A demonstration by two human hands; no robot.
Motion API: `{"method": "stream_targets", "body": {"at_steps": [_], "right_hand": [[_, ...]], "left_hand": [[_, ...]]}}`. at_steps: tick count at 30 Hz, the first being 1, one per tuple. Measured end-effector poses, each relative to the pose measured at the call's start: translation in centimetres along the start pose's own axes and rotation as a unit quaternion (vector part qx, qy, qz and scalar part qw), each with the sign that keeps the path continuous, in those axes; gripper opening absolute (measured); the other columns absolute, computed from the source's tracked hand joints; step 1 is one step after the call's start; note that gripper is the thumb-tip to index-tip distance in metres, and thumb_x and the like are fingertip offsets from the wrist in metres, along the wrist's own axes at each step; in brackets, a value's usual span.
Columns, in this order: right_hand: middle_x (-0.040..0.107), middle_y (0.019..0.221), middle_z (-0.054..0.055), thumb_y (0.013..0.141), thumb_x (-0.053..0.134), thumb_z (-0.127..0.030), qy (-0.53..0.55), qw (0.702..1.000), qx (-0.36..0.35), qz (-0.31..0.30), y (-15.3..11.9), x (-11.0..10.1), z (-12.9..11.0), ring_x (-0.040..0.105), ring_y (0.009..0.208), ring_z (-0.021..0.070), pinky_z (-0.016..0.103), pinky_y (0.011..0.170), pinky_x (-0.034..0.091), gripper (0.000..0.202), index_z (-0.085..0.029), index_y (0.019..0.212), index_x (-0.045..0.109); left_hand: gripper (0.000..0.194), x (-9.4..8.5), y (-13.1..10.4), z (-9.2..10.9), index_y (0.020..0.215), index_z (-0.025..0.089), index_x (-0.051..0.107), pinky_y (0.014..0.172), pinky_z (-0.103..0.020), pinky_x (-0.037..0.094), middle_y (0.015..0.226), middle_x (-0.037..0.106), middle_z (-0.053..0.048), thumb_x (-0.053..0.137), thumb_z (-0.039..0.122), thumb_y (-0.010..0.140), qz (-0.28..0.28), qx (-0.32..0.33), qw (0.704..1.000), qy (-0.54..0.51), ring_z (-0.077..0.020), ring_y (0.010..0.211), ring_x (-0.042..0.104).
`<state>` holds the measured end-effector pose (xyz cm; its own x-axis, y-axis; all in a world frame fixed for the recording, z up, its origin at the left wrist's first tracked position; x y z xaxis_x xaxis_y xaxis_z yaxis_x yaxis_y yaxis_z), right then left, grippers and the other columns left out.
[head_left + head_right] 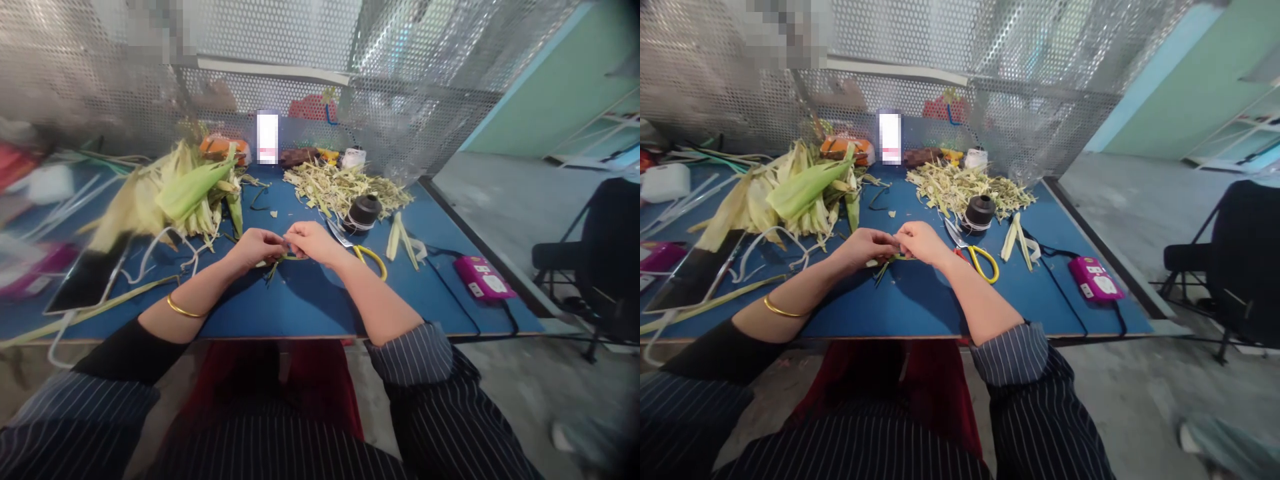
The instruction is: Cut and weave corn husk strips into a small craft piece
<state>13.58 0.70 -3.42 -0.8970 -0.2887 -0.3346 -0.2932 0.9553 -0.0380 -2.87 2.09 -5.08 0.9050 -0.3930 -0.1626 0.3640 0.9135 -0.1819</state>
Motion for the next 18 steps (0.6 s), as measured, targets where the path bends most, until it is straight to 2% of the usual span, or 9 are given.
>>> {"method": "stream_targets", "body": {"at_steps": [2,4,5,7,9,11,15,18], "right_hand": [[0.061,0.061,-0.002,0.083,0.054,-0.022,0.074,0.997,-0.016,-0.003,0.0,0.2,-0.4,0.054,0.05,0.0063,0.018,0.051,0.045,0.009,-0.016,0.077,0.057],[0.068,0.079,0.002,0.084,0.052,-0.021,0.111,0.993,-0.046,0.007,0.2,-0.1,-0.5,0.058,0.057,0.0068,0.021,0.059,0.049,0.012,-0.016,0.092,0.06],[0.068,0.087,0.003,0.084,0.051,-0.018,0.098,0.993,-0.059,0.018,0.4,-0.4,-0.4,0.059,0.059,0.0069,0.022,0.062,0.049,0.018,-0.017,0.099,0.06],[0.067,0.094,0.004,0.079,0.051,-0.01,0.002,0.996,-0.077,0.036,0.8,-1.1,0.3,0.058,0.063,0.0077,0.024,0.067,0.049,0.028,-0.017,0.103,0.063],[0.065,0.089,0.003,0.073,0.054,-0.004,-0.134,0.986,-0.1,0.028,1.4,-1.4,1.2,0.058,0.072,0.0103,0.026,0.074,0.046,0.029,-0.016,0.096,0.068],[0.063,0.082,0.002,0.072,0.059,-0.006,-0.223,0.967,-0.127,0.012,1.9,-1.4,2.1,0.056,0.076,0.0123,0.026,0.076,0.042,0.025,-0.017,0.091,0.071],[0.058,0.077,0.001,0.076,0.062,-0.016,-0.26,0.953,-0.158,0.016,2.2,-1.0,2.8,0.053,0.074,0.0117,0.023,0.071,0.037,0.009,-0.017,0.078,0.071],[0.057,0.074,0.0,0.078,0.061,-0.018,-0.28,0.948,-0.148,0.02,2.0,-1.1,2.4,0.051,0.073,0.0116,0.023,0.069,0.035,0.009,-0.016,0.072,0.067]], "left_hand": [[0.021,0.2,0.0,0.0,0.072,0.012,0.07,0.046,-0.022,0.039,0.054,0.061,-0.001,0.075,0.029,0.061,0.006,0.019,0.999,0.035,-0.0086,0.045,0.049],[0.02,0.3,0.0,-0.1,0.07,0.013,0.068,0.045,-0.022,0.038,0.052,0.059,0.0,0.072,0.031,0.063,0.007,0.035,0.998,0.052,-0.0085,0.043,0.048],[0.02,0.4,0.0,-0.1,0.07,0.013,0.067,0.045,-0.022,0.038,0.052,0.059,0.0,0.072,0.032,0.064,0.004,0.044,0.997,0.056,-0.0086,0.044,0.049],[0.022,0.4,0.0,-0.1,0.071,0.014,0.067,0.045,-0.021,0.038,0.055,0.06,0.0,0.071,0.034,0.066,-0.004,0.057,0.997,0.057,-0.0089,0.045,0.049],[0.022,0.3,-0.1,-0.1,0.073,0.014,0.066,0.044,-0.021,0.038,0.059,0.062,-0.001,0.07,0.035,0.067,-0.008,0.063,0.997,0.047,-0.0088,0.046,0.05],[0.022,0.3,-0.1,0.0,0.074,0.014,0.065,0.045,-0.02,0.039,0.063,0.064,-0.002,0.07,0.034,0.067,-0.011,0.064,0.997,0.041,-0.0087,0.048,0.051],[0.02,0.3,0.0,0.0,0.072,0.014,0.062,0.046,-0.02,0.039,0.06,0.061,-0.001,0.069,0.032,0.069,-0.019,0.074,0.996,0.038,-0.0081,0.048,0.051],[0.021,0.3,0.1,-0.2,0.074,0.014,0.061,0.046,-0.021,0.039,0.06,0.061,-0.001,0.07,0.033,0.07,-0.024,0.072,0.997,0.027,-0.008,0.048,0.051]]}}
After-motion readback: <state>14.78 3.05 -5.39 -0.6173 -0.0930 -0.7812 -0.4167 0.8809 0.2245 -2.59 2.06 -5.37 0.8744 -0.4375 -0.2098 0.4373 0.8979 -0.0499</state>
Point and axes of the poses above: each hand's wrist, its own y-axis towards the middle knuckle, its own x-axis out of the palm, z = x × y, the point moved 1 cm from there along y, towards the middle knuckle
